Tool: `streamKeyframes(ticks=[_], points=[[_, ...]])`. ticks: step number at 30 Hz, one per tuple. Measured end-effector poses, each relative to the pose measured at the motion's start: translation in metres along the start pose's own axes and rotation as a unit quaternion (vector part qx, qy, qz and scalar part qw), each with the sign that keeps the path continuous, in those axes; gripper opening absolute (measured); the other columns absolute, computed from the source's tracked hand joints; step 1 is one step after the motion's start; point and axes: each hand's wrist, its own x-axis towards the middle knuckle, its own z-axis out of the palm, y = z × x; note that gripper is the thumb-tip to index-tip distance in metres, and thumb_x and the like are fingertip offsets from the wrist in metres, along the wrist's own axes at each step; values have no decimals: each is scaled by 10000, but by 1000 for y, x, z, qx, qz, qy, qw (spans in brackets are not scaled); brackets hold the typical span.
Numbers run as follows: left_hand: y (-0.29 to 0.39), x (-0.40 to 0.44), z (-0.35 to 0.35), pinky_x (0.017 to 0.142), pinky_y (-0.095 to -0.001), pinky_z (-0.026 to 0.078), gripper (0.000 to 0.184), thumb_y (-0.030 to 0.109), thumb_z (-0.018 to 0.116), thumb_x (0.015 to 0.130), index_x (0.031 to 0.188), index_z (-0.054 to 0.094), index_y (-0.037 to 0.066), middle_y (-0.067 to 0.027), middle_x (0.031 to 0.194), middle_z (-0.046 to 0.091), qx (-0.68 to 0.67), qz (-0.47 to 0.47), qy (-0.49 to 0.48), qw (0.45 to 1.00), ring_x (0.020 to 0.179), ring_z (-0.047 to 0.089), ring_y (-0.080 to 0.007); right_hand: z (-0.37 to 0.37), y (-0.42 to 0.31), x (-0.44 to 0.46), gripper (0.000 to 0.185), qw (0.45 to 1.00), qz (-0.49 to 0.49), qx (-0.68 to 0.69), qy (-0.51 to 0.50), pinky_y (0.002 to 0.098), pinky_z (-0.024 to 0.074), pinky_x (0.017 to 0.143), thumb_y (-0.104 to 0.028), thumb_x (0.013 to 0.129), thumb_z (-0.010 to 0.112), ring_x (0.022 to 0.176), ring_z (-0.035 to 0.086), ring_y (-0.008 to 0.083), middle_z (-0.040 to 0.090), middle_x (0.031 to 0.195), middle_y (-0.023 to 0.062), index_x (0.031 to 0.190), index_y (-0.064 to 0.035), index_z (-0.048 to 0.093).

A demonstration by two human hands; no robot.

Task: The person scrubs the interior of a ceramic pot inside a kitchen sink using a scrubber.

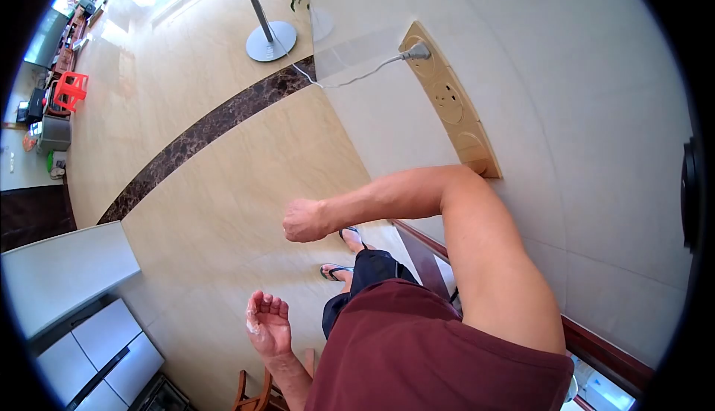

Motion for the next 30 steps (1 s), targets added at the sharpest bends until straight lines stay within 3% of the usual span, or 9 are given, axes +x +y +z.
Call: streamKeyframes(ticks=[4,9,12,19,30], points=[[-6,18,23,836,-376,520,282,269,511,1004,1127,625,42,-70,969,644,25,-28,-8,999,882,614,-213,2,5,1,111,999,36,32,9,430,536,572,-107,738,621,717,690,313,702,741,129,729,-60,721],[-8,27,59,829,-376,513,278,265,515,1005,1125,619,37,-83,967,644,89,9,-60,994,882,612,-217,3,29,3,113,997,49,-24,-59,420,536,571,-104,755,628,775,698,283,718,785,94,763,-80,738],[-3,25,55,831,-375,515,278,262,518,1003,1126,619,35,-86,967,643,91,9,-52,994,883,611,-221,12,32,-1,119,995,8,-76,-64,420,534,566,-105,762,628,786,701,271,726,817,77,787,-98,744],[-3,30,28,835,-381,519,278,258,520,997,1133,622,38,-90,983,648,66,12,-25,997,886,617,-223,17,28,-1,120,997,48,-23,-51,417,537,582,-109,770,628,805,704,264,730,836,66,797,-113,746],[-6,27,33,836,-373,524,269,248,520,991,1125,621,39,-89,984,648,67,18,-50,996,891,621,-222,26,19,-12,122,997,8,-64,-53,402,528,580,-133,762,636,747,699,262,725,790,72,779,-104,753]])
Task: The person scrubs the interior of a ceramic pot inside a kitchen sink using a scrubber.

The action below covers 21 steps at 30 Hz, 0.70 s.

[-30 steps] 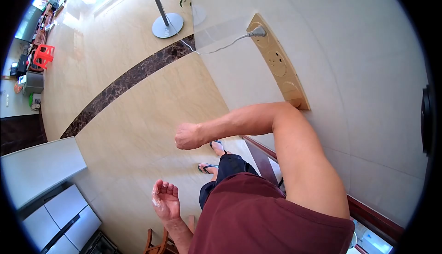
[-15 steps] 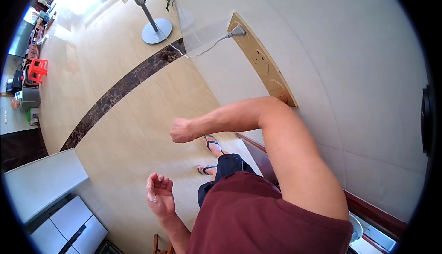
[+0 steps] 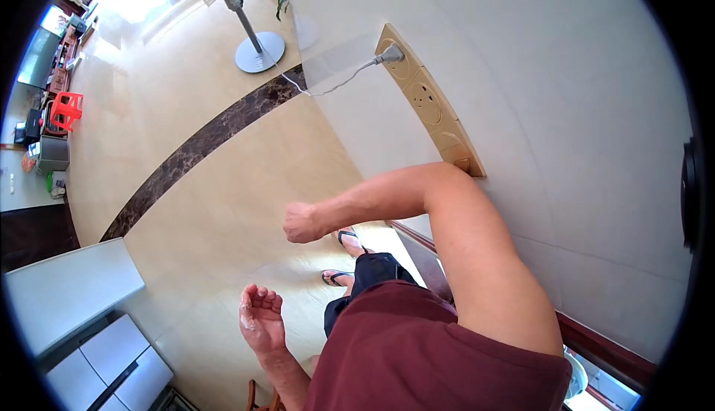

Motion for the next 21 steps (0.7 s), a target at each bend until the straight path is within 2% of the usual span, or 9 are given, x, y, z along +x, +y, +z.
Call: streamKeyframes(ticks=[7,9,10,12,13,15,19,21], points=[[-2,-8,-7,846,-370,526,274,252,513,991,1144,621,52,-63,997,632,13,2,2,1000,920,606,-213,14,-6,1,135,1000,-11,22,4,410,531,580,-111,766,614,732,695,279,717,773,106,770,-79,745],[-4,-9,2,821,-373,522,254,247,514,1002,1107,625,44,-86,960,651,-3,-9,19,1000,875,619,-224,16,-9,10,130,993,60,89,55,429,542,597,-101,758,607,730,692,309,708,770,135,744,-60,729],[-5,-10,5,821,-373,522,254,247,514,1002,1107,625,44,-86,960,651,-2,-1,14,1000,875,619,-224,15,-10,15,130,993,59,81,59,429,542,597,-101,758,607,730,692,309,708,770,135,744,-60,729],[-9,-13,12,816,-376,521,256,254,515,1004,1105,627,47,-82,959,653,5,-7,-13,1000,869,617,-223,8,-12,17,116,960,182,191,97,454,553,626,-94,746,604,743,689,348,697,781,172,731,-37,704],[-10,-16,13,816,-376,521,256,254,515,1004,1105,627,47,-82,959,653,4,-5,-25,1000,869,617,-223,4,-17,11,116,960,189,181,101,454,553,626,-94,746,604,743,689,348,697,781,172,731,-37,704],[-13,-28,13,813,-379,521,254,259,523,999,1102,627,51,-75,952,652,24,-2,-58,998,868,615,-223,-3,-37,-8,109,913,281,194,225,470,557,650,-83,730,600,755,689,370,686,793,204,755,-17,684],[-25,-49,-7,794,-375,515,263,278,545,985,1101,627,57,-66,940,647,55,-55,-118,990,855,610,-220,-8,-120,-66,124,858,357,222,295,469,553,651,-68,723,586,754,687,375,678,793,217,795,-7,668],[-38,-63,-16,773,-363,505,258,286,564,968,1073,630,60,-63,926,641,76,-49,-136,987,845,603,-212,-2,-182,-95,120,835,385,215,330,478,545,642,-59,729,579,741,680,381,671,780,213,797,-1,658]])
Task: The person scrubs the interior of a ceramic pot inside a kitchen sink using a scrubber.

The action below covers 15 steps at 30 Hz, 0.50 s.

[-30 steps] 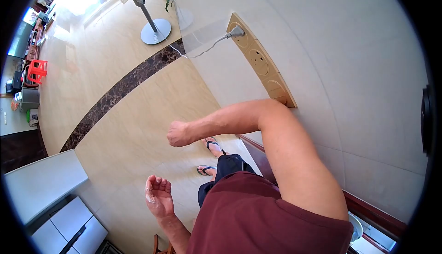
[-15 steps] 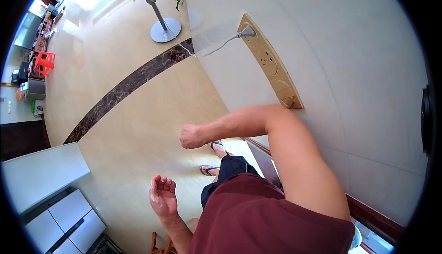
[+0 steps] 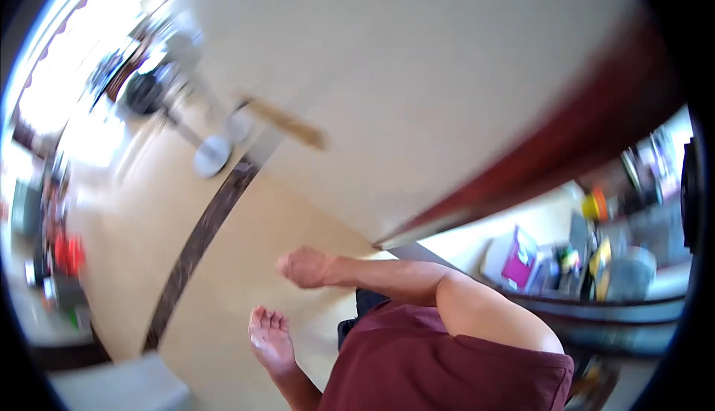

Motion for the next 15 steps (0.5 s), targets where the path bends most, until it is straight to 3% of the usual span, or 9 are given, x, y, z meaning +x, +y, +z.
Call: streamKeyframes(ticks=[4,7,10,13,15], points=[[-59,-11,13,756,-348,489,246,268,577,939,1042,631,51,-39,883,610,77,-109,-71,989,792,557,-199,-64,-36,-137,99,996,76,50,-4,478,525,679,-74,779,597,799,662,383,658,811,203,822,4,639],[-126,-45,40,703,-367,524,224,246,561,960,1030,645,51,-76,859,672,149,-231,-149,950,750,635,-220,-94,-43,-245,130,987,138,48,70,476,519,718,-123,820,599,831,653,383,658,816,188,860,-6,639],[-193,-76,76,752,-392,555,255,269,543,980,1039,640,40,-98,882,683,203,-315,-220,901,794,667,-243,-121,-27,-336,161,968,200,72,131,487,510,735,-161,858,588,835,645,391,654,815,186,882,-8,631],[-261,-98,124,767,-398,563,270,279,539,984,1041,637,33,-113,898,683,247,-346,-270,864,809,674,-260,-146,2,-412,197,927,296,101,207,464,514,739,-187,895,569,833,637,375,646,853,161,975,-13,615],[-315,-111,163,773,-400,563,269,273,537,985,1044,635,29,-118,901,681,265,-362,-296,843,818,674,-267,-173,19,-470,190,882,416,51,216,459,513,753,-175,904,567,836,639,375,659,879,167,986,-15,625]])
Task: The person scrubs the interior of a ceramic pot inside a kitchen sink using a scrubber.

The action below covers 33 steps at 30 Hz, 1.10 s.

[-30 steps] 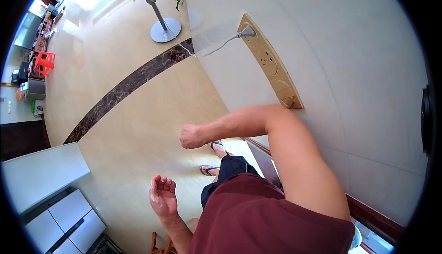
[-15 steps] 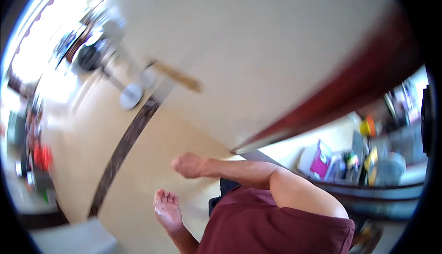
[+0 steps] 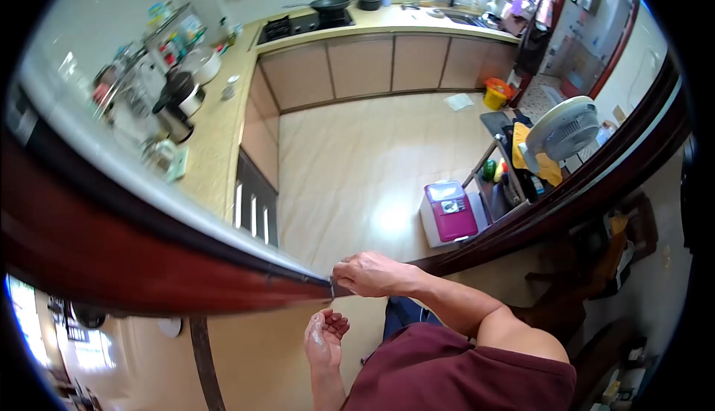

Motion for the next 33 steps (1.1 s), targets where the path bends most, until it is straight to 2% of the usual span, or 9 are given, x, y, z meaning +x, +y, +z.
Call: streamKeyframes(ticks=[3,5,7,9,11,19,23,25,33], points=[[-13,77,61,786,-406,563,262,261,534,985,1049,631,26,-121,905,678,14,-34,-42,998,831,672,-274,-51,78,-6,173,995,38,-27,86,453,514,765,-162,913,561,836,640,376,655,872,178,982,-17,623],[-21,134,106,803,-417,561,247,253,532,985,1034,634,34,-115,909,675,-8,-81,-78,994,843,669,-268,-92,127,-8,166,992,72,-18,102,447,517,770,-160,910,570,843,643,371,653,875,186,983,-21,624],[-24,182,158,806,-419,560,246,259,528,985,1019,636,41,-108,912,675,-34,-112,-74,990,840,670,-263,-134,173,-14,168,978,110,-49,168,442,519,768,-166,910,578,850,646,365,652,885,185,988,-23,621],[-20,222,189,809,-418,559,245,262,527,986,1012,639,46,-101,904,675,-17,-102,-82,991,839,671,-258,-164,206,-18,169,976,105,-52,181,439,521,765,-171,911,585,851,649,358,652,890,180,992,-26,617],[-13,264,241,799,-414,561,244,265,530,985,1017,639,49,-99,902,677,-4,-93,-81,992,840,673,-255,-204,254,-19,166,960,122,-36,249,432,523,770,-172,914,586,853,650,358,653,894,176,988,-27,620],[18,453,343,772,-401,575,237,267,553,978,1019,641,51,-96,917,687,55,-90,-87,991,841,683,-247,-275,406,2,172,918,256,-6,302,444,525,782,-159,896,595,870,659,375,675,922,210,977,-16,647],[32,567,415,779,-379,566,240,261,529,991,1048,630,51,-86,918,680,83,-90,-94,988,831,680,-243,-332,480,19,146,883,312,-21,349,439,518,758,-140,883,612,855,651,367,672,888,188,950,-15,647],[26,618,468,775,-376,566,244,254,519,996,1062,622,43,-88,917,674,78,-107,-138,981,827,678,-240,-360,514,22,134,875,345,-37,337,432,517,752,-131,882,615,845,646,369,669,878,183,941,-14,645],[-31,774,691,762,-375,591,254,236,513,1000,1067,631,21,-110,920,688,179,-183,-260,931,840,697,-242,-457,612,12,147,755,476,18,450,405,521,742,-80,869,621,836,663,369,680,901,199,974,17,654]])
